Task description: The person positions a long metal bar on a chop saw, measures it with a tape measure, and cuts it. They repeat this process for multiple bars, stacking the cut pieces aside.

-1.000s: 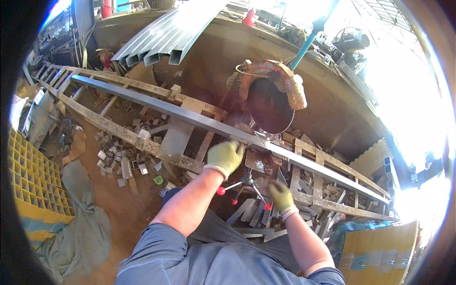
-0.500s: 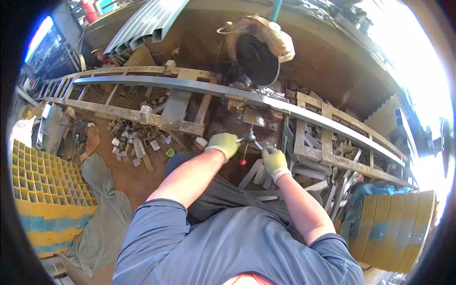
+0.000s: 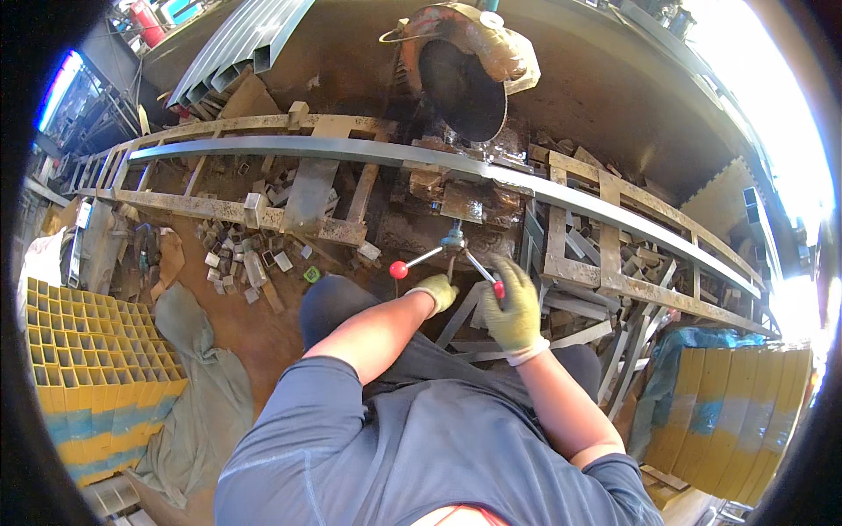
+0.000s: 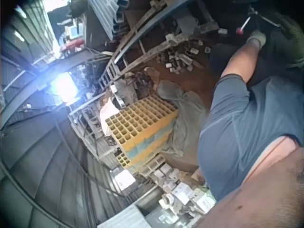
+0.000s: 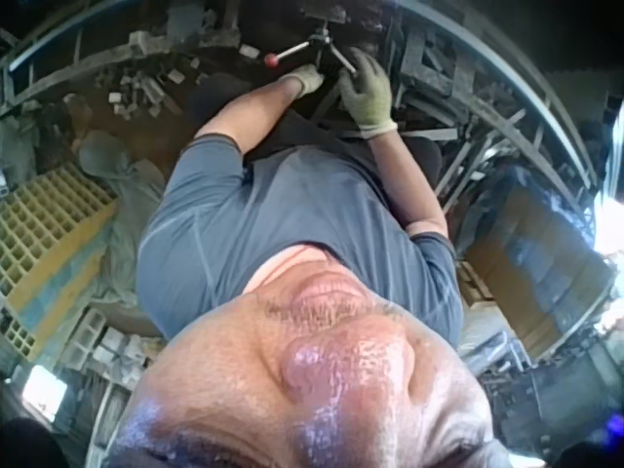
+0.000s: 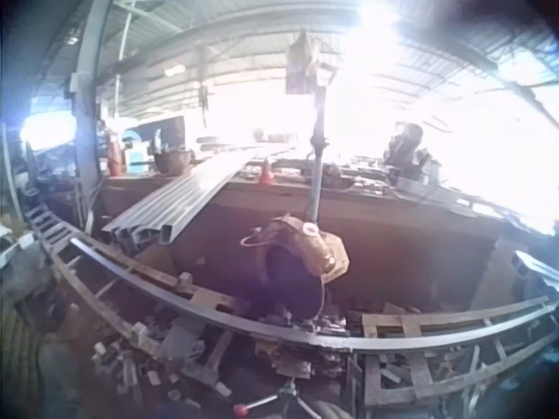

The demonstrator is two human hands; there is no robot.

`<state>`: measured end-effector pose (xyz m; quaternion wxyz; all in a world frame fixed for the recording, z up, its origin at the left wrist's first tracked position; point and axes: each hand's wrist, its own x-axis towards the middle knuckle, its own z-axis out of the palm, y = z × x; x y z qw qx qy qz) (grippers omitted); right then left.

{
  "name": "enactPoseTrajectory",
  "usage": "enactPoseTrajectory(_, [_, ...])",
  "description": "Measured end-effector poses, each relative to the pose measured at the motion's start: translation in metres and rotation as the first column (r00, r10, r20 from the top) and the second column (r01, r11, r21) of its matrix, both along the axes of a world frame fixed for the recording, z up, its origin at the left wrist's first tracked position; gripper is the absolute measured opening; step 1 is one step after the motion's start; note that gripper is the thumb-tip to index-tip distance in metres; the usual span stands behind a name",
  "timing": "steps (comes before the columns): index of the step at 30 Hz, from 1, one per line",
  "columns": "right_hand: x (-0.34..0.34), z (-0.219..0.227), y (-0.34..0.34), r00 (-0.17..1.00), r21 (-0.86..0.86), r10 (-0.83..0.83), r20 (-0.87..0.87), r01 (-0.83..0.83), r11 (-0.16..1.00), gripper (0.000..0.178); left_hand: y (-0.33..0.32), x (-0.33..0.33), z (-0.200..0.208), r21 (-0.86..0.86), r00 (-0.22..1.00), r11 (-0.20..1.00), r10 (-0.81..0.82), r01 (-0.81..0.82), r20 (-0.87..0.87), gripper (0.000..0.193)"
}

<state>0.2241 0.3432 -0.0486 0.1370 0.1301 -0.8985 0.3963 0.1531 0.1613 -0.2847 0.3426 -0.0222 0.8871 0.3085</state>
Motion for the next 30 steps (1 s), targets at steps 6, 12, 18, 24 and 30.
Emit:
enactPoseTrajectory(6, [0.008,-0.034,0.000,0.921,-0.079,0.151,0.358,-0.131,0.988,0.031,0.041,0.002,0.025,0.577,0.945,0.817,-0.170,-0.024,0.279,0.047])
enactPoseTrajectory(12, [-0.005,0.001,-0.041,0.853,-0.275,0.337,0.399,-0.240,0.931,0.027,0.020,0.008,0.097,0.171,0.888,0.895,-0.436,0.412,0.144,0.054])
enactPoseTrajectory(18, [0.004,-0.023,0.008,0.814,-0.643,0.219,0.538,0.229,0.730,0.028,-0.020,0.013,0.236,0.191,0.630,0.643,-0.765,0.741,0.132,0.062])
enactPoseTrajectory(24, [0.016,-0.065,0.050,0.800,-0.675,0.026,0.600,0.488,0.553,0.030,-0.149,-0.065,0.250,0.978,0.998,0.209,0.064,-0.009,-0.005,0.061])
enactPoseTrajectory(30, [0.020,-0.065,0.031,0.723,-0.633,0.055,0.689,0.563,0.531,0.033,-0.133,-0.144,0.177,0.611,0.581,0.249,0.689,-0.751,0.434,0.104])
